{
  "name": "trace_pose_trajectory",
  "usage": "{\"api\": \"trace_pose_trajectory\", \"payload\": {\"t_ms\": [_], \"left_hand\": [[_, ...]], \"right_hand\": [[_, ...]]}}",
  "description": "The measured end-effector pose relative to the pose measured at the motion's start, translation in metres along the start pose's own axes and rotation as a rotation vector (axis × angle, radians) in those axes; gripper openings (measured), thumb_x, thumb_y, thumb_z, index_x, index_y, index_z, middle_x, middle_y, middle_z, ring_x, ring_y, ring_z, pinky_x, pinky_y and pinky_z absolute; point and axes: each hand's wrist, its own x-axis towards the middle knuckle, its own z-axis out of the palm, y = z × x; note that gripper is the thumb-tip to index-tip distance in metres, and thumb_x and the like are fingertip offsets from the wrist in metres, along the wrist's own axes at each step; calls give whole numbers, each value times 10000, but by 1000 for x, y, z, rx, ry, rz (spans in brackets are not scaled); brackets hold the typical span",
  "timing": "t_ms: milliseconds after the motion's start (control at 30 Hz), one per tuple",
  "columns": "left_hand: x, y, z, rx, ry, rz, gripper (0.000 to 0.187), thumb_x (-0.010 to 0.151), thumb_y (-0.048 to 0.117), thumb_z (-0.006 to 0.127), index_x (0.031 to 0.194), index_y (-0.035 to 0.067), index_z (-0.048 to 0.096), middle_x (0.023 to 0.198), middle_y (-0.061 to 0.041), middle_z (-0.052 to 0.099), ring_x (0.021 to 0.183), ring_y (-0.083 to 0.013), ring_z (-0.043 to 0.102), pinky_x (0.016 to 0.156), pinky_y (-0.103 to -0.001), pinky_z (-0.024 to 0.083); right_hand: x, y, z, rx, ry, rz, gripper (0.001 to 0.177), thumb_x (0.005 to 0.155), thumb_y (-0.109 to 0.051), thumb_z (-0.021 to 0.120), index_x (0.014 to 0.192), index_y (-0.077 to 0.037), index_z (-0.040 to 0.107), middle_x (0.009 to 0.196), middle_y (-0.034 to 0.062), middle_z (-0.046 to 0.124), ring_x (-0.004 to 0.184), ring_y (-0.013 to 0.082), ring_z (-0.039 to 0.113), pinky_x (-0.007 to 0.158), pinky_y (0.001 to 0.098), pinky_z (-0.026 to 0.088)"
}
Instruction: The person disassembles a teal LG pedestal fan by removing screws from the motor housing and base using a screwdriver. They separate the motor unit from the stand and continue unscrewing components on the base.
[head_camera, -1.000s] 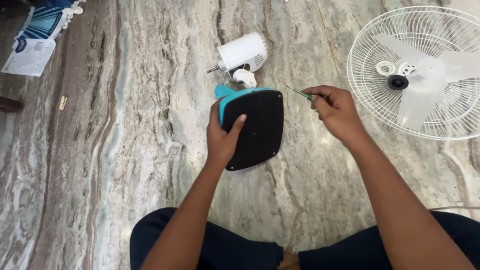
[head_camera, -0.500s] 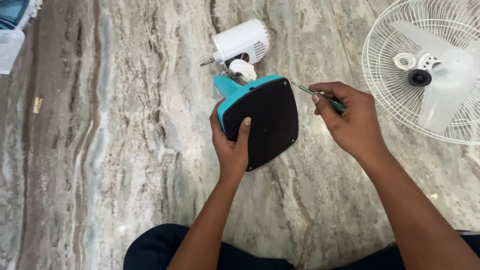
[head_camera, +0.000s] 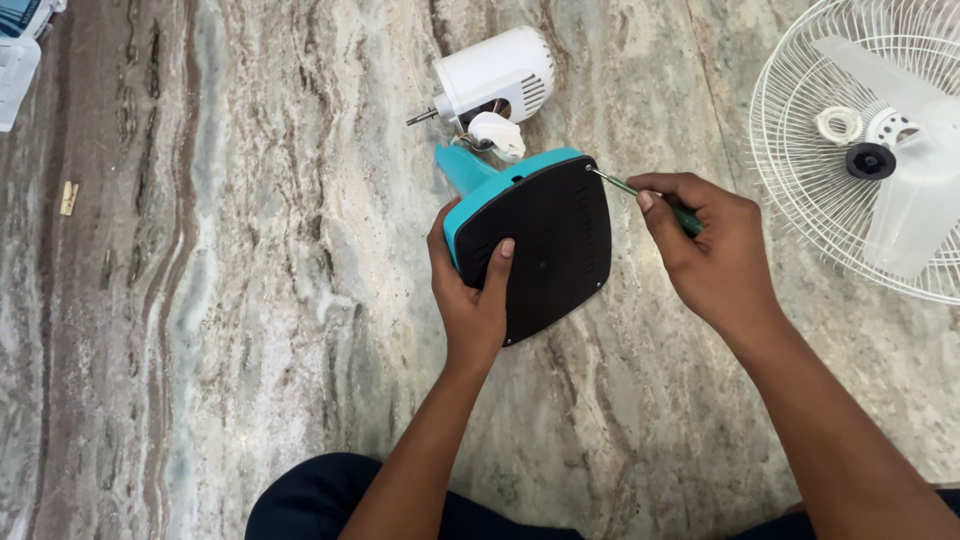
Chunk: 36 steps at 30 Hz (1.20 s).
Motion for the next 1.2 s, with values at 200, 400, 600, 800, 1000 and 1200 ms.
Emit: {"api": "trace_pose_trajectory", "payload": {"t_ms": [200,400,600,800,1000,1200], "left_hand": [[0,-3,0,-2,1,-5,625,1021,216,695,1520,-7,394,1429,-182,539,1311,-253,574,1118,-380,488],[0,-5,-2,5,-15,-60,666,1013,273,684,1533,5,366,1413,-192,548,1310,-274,592,1095,-404,523],[-2,-6,-2,17,1,-43,666,1011,265,694,1531,-5,376,1432,-199,534,1320,-276,578,1103,-405,510],[-5,-3,1,-44,-15,-33,649,1009,225,713,1517,-26,396,1410,-190,555,1299,-255,588,1108,-382,505],[-3,3,-2,-45,-45,-14,612,998,206,736,1482,-33,448,1354,-170,601,1255,-236,616,1079,-365,526],[-1,5,-3,-3,-49,10,603,993,198,745,1474,-33,464,1344,-167,612,1243,-236,620,1075,-365,526]], "right_hand": [[1,2,0,11,18,-7,208,1053,-145,636,1187,-44,759,684,-36,569,591,27,434,522,238,345],[3,2,1,14,15,45,211,1048,-157,632,1176,-57,767,648,-36,565,546,31,414,488,248,319],[3,1,2,-14,19,61,213,1044,-162,633,1173,-64,772,633,-31,559,538,35,407,483,250,308],[1,-4,2,-64,16,60,211,1025,-146,659,1192,-68,761,692,-16,607,565,44,426,496,257,329],[-3,-6,-2,-195,31,-158,184,1019,-73,675,1185,-48,752,765,38,588,590,118,464,550,299,374],[-3,-1,-4,-423,84,-412,234,962,-8,739,1183,-78,770,825,63,503,742,209,483,675,380,422]]}}
